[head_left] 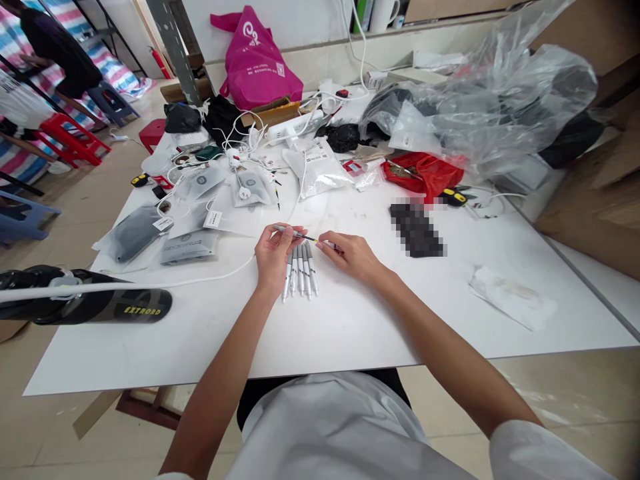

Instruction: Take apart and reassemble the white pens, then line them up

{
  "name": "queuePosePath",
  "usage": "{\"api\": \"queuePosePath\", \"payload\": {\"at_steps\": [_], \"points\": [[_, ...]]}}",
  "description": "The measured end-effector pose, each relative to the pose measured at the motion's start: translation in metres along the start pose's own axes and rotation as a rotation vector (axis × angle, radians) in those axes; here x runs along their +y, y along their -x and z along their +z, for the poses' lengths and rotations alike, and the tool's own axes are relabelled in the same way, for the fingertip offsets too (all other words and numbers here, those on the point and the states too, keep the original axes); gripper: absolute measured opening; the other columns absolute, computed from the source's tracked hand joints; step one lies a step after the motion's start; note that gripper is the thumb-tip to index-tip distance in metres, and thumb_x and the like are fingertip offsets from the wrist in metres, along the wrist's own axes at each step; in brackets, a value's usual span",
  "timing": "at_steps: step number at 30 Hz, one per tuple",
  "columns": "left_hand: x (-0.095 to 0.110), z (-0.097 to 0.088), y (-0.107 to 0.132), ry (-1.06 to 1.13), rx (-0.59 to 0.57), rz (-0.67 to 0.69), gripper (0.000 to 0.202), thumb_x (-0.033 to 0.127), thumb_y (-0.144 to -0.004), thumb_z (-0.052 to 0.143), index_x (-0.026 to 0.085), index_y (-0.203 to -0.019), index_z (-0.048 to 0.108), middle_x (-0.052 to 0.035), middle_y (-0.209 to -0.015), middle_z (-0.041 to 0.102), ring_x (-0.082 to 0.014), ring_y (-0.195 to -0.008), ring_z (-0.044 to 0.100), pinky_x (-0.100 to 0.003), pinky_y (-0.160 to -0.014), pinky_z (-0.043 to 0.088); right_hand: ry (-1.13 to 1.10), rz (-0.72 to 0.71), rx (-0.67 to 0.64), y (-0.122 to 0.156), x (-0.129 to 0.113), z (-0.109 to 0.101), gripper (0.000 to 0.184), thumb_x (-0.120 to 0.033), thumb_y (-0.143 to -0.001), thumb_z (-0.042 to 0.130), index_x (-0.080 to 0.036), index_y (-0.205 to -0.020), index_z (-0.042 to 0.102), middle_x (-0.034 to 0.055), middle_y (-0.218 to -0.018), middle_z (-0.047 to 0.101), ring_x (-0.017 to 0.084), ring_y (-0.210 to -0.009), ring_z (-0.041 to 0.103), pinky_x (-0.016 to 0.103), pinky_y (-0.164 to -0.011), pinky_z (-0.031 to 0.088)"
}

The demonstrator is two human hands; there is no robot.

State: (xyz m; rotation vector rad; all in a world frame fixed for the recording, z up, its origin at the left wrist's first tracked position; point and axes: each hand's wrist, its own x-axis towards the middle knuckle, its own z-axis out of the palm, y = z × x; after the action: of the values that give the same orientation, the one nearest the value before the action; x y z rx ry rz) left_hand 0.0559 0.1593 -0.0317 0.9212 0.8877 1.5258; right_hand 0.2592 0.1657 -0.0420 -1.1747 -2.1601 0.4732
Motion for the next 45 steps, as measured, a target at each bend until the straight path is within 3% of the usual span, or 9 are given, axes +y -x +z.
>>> {"api": "queuePosePath", "payload": {"at_steps": [3, 9, 15, 24, 36, 42, 45], "points": [[0.001, 0.001, 0.001, -0.015, -0.039, -0.041, 0.036, 0.049, -0.089, 0.085, 0.021, -0.102, 0.066, -0.0099, -0.112, 0.081, -0.0258, -0.112, 0.079, -0.042, -0.104, 0.06, -0.031, 0.002, 0.001, 0.0, -0.001, 0.0, 0.042, -0.053, -0.114, 0.038, -0.024, -0.116, 0.069, 0.0044, -0.086, 0.073, 0.016, -0.065, 0.053, 0.029, -0.068, 0.038], [0.01, -0.008, -0.006, 0.011, 0.072, 0.037, 0.041, 0.054, -0.09, 0.083, 0.024, -0.11, 0.063, -0.0114, -0.13, 0.077, -0.0262, -0.123, 0.076, -0.044, -0.11, 0.057, -0.03, 0.026, 0.066, -0.001, 0.002, -0.002, 0.043, -0.052, -0.114, 0.037, -0.023, -0.116, 0.068, 0.0044, -0.085, 0.072, 0.016, -0.063, 0.052, 0.03, -0.068, 0.039], [0.014, -0.015, -0.011, 0.048, 0.098, 0.074, 0.04, 0.055, -0.092, 0.081, 0.025, -0.111, 0.061, -0.0105, -0.137, 0.074, -0.025, -0.127, 0.074, -0.042, -0.113, 0.055, -0.035, 0.028, 0.089, -0.001, 0.005, -0.005, 0.043, -0.052, -0.114, 0.038, -0.021, -0.114, 0.068, 0.003, -0.08, 0.068, 0.015, -0.061, 0.049, 0.029, -0.067, 0.038], [0.011, -0.01, -0.009, 0.073, 0.08, 0.035, 0.043, 0.053, -0.089, 0.085, 0.024, -0.108, 0.06, -0.0105, -0.132, 0.076, -0.0248, -0.123, 0.076, -0.042, -0.112, 0.056, -0.036, 0.033, 0.077, -0.001, 0.004, -0.004, 0.043, -0.053, -0.113, 0.038, -0.022, -0.114, 0.068, 0.0031, -0.081, 0.069, 0.015, -0.061, 0.048, 0.03, -0.067, 0.038], [0.004, 0.002, 0.004, 0.001, -0.061, -0.025, 0.038, 0.052, -0.091, 0.082, 0.023, -0.107, 0.063, -0.0114, -0.118, 0.081, -0.0271, -0.111, 0.08, -0.045, -0.106, 0.059, 0.026, -0.032, 0.031, 0.001, 0.003, 0.0, 0.035, -0.051, -0.112, 0.046, -0.023, -0.12, 0.066, 0.0073, -0.102, 0.078, 0.017, -0.073, 0.065, 0.03, -0.067, 0.04], [0.002, 0.009, 0.011, -0.108, -0.154, -0.051, 0.033, 0.047, -0.09, 0.085, 0.021, -0.103, 0.072, -0.0129, -0.116, 0.081, -0.0274, -0.121, 0.075, -0.043, -0.108, 0.058, 0.012, -0.01, 0.0, 0.003, -0.001, 0.006, 0.031, -0.046, -0.112, 0.048, -0.023, -0.128, 0.062, 0.0082, -0.109, 0.079, 0.018, -0.075, 0.068, 0.029, -0.065, 0.04], [0.0, 0.009, 0.011, -0.176, -0.158, -0.024, 0.031, 0.047, -0.088, 0.086, 0.021, -0.101, 0.077, -0.0103, -0.113, 0.079, -0.0248, -0.114, 0.075, -0.038, -0.101, 0.061, 0.01, -0.01, -0.002, 0.004, -0.002, 0.008, 0.03, -0.044, -0.112, 0.047, -0.023, -0.127, 0.061, 0.0082, -0.108, 0.08, 0.019, -0.074, 0.068, 0.029, -0.064, 0.038]]}}
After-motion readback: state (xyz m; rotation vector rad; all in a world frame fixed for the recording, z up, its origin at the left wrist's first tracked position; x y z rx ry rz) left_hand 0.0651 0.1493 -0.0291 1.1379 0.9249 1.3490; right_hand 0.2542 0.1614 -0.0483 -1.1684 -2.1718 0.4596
